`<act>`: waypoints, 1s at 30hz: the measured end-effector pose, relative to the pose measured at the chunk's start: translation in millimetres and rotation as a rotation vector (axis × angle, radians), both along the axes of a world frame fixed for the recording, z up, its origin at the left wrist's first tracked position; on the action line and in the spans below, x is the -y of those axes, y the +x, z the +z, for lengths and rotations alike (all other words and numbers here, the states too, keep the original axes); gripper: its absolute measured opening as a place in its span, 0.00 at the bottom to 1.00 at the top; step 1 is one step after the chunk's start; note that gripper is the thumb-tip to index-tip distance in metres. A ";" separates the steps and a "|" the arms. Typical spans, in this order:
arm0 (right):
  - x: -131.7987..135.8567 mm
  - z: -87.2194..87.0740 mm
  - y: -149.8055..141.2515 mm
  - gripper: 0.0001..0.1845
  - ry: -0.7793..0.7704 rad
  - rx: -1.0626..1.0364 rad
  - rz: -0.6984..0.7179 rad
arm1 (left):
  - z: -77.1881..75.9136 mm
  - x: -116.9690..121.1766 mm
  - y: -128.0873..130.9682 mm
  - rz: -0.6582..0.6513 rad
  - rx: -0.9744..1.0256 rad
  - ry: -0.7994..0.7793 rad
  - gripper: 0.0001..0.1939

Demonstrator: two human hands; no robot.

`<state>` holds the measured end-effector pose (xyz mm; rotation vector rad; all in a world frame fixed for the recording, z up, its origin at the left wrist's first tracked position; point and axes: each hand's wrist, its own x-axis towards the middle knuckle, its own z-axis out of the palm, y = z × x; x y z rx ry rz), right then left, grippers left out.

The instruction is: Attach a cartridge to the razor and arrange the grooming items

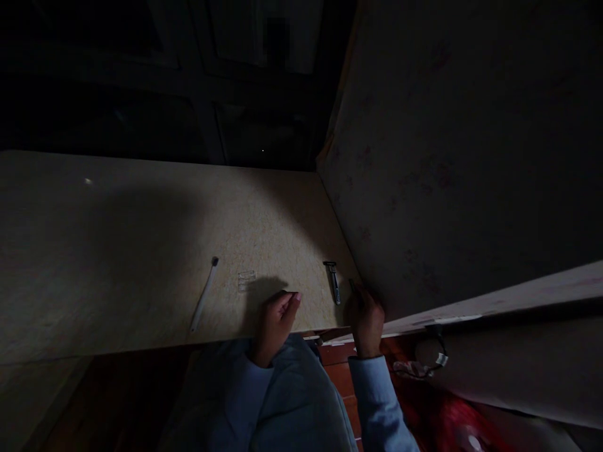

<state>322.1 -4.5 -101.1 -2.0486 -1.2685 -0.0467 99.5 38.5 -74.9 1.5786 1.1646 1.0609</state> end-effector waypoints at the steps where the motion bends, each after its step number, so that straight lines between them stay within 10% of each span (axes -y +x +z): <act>1: 0.9 -2.5 0.8 0.25 0.011 0.005 0.002 | 4.0 0.3 -11.6 0.029 -0.011 0.014 0.21; 9: 18.0 -16.5 3.3 0.22 0.123 0.061 0.063 | 10.2 -23.7 -98.1 0.315 -0.319 0.111 0.17; 15: 21.7 -15.5 6.4 0.20 0.134 0.046 0.114 | 2.6 -36.1 -105.2 0.210 -0.463 0.211 0.26; 20: 26.1 -3.5 -1.4 0.18 0.155 0.004 0.141 | 13.0 -27.0 -119.0 0.371 -0.398 0.169 0.19; 30: -16.0 45.1 -138.7 0.22 0.031 -0.336 0.517 | -6.5 -13.0 -165.6 0.640 -0.446 0.138 0.20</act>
